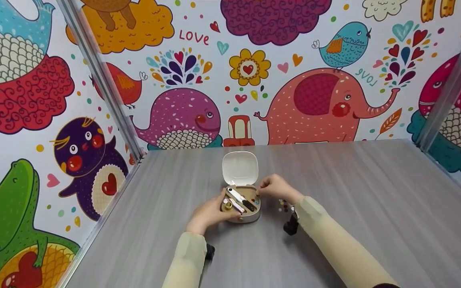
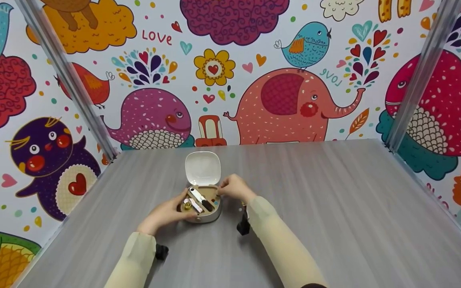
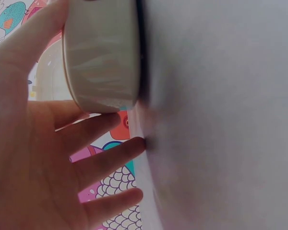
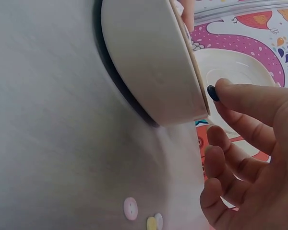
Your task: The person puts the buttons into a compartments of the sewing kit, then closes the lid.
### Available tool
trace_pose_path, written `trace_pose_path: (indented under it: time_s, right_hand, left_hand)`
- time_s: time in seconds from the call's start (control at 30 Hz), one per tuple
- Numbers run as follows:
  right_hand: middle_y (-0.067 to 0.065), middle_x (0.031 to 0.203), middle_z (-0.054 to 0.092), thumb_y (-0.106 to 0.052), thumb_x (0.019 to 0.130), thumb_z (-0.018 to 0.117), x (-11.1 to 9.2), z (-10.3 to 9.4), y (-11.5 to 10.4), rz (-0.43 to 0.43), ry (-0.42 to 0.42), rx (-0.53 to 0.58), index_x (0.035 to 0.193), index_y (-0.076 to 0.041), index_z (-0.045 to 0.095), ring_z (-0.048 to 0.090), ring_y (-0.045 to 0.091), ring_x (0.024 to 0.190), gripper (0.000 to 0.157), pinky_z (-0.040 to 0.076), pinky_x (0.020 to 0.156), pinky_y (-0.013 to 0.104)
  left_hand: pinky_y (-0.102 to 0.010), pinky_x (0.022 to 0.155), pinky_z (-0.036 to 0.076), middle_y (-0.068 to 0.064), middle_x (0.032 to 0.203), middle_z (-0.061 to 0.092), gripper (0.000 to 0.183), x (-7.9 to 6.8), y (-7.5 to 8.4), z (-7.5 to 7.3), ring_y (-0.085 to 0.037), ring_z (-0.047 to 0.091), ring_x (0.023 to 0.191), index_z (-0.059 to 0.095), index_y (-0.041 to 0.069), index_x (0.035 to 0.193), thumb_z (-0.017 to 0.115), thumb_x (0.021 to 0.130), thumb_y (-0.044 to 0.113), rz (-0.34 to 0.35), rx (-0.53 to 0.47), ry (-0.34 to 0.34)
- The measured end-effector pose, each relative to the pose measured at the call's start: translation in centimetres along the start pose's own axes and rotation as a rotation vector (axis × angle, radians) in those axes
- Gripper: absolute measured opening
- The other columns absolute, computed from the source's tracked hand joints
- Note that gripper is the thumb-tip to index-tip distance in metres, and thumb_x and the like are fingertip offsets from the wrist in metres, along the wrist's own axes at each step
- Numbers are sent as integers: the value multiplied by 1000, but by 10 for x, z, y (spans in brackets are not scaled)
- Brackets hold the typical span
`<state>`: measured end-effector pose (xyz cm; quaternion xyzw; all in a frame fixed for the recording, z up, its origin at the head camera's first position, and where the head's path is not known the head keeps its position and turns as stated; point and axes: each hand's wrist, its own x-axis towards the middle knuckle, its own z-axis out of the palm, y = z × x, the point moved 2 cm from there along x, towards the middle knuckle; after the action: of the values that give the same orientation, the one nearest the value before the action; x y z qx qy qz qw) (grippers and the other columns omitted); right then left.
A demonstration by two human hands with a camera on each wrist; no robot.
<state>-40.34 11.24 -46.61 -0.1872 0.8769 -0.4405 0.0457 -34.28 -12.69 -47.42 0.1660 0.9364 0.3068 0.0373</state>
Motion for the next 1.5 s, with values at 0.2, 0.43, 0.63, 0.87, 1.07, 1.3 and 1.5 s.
trace_pose_path:
  time_s: [0.2,0.43,0.63,0.87,1.07,1.3,1.5]
  right_hand:
    - [-6,62,59,-9,80,75,-1,2,-2,-15,-21,0,73,-2,71,45,8,55,11,36,51,23]
    - [-7,65,61,-9,80,76,-1,4,-3,-35,-43,-16,76,-3,71,45,7,57,9,36,53,22]
    - [-7,65,60,-11,79,77,-1,5,-4,-61,-56,-62,77,-4,72,45,7,57,9,37,53,22]
    - [-7,65,60,-12,79,78,0,5,-6,-39,-53,-69,76,-4,72,46,7,57,10,38,53,22]
    - [-6,65,60,-14,80,79,1,6,-5,-5,-54,-43,76,-5,72,47,8,58,12,38,53,23]
    - [-7,65,62,-13,80,79,-1,8,-4,-38,-44,-45,77,-5,73,47,7,58,10,38,53,23]
    - [-3,72,69,-13,83,74,-3,6,-3,-55,-49,-33,83,-5,76,46,6,59,8,36,53,22]
  left_hand:
    - [-51,100,41,-23,144,44,106,0,0,1,-38,49,125,26,0,152,74,76,58,9,-5,1]
    - [-50,99,42,-21,145,43,107,0,1,0,-37,49,126,27,2,152,74,75,60,-4,6,7]
    - [-50,100,42,-20,146,42,108,-1,1,0,-37,48,126,28,3,152,75,74,60,-14,4,12]
    - [-50,100,41,-20,147,42,108,0,1,-1,-37,48,127,27,4,153,75,74,60,-19,-8,7]
    - [-50,99,42,-22,144,44,106,0,1,-1,-37,50,125,27,3,152,74,75,59,-9,5,9]
    - [-50,101,41,-21,145,43,107,0,0,0,-37,48,127,27,3,152,74,75,59,-9,-1,6]
    - [-51,100,41,-20,146,43,105,0,-2,0,-37,48,127,27,3,152,72,76,60,-16,5,2]
